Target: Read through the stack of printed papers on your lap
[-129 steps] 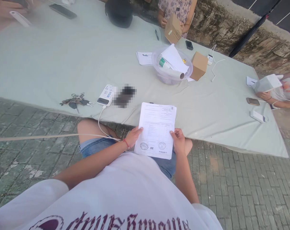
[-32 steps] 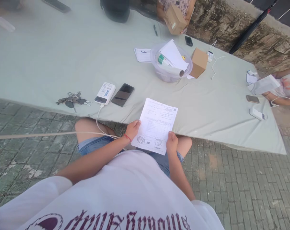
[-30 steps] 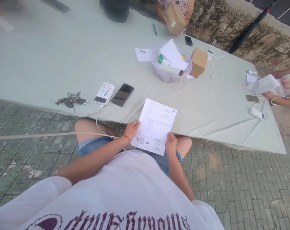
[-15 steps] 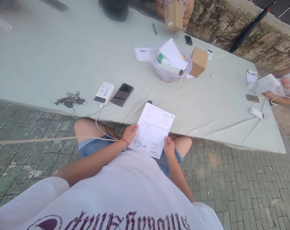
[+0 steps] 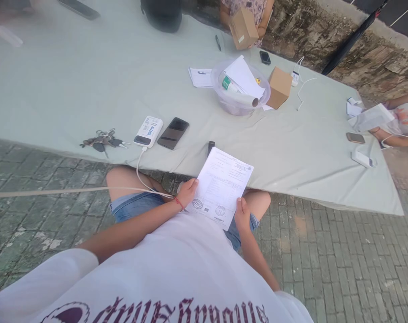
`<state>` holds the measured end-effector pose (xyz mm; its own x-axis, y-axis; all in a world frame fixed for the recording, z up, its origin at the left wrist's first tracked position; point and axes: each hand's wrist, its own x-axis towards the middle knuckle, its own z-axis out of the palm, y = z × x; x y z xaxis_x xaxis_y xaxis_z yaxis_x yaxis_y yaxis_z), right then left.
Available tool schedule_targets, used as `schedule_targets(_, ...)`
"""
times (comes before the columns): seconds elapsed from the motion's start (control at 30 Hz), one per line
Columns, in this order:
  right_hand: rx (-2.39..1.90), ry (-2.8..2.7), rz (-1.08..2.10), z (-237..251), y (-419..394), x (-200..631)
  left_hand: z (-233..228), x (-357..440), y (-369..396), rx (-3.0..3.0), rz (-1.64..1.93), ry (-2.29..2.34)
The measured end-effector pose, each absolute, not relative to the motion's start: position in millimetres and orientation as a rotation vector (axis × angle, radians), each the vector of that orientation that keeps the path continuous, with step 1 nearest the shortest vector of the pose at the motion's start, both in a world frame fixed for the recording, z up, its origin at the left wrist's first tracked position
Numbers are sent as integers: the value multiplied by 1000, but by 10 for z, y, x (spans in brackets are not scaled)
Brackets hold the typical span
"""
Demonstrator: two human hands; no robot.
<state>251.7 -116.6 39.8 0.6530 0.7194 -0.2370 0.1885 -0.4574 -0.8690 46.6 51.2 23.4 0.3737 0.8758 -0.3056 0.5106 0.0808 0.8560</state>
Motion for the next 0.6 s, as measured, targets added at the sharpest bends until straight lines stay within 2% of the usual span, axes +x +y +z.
schedule_targets(0.2, -2121, -1066, 149, 744, -780, 2954, 245, 617, 519, 1629, 369, 1177)
schedule_targets(0.37, -2028, -1828, 289, 984, -48, 2823, 217, 687, 539, 1631, 289, 1235)
schedule_targets(0.5, -1859, -2280, 360, 817, 327, 2544, 170, 707, 544, 1626, 269, 1253)
schedule_targets(0.6, -1858, -2318, 330, 657, 399, 2500, 114, 724, 554, 1618, 236, 1254)
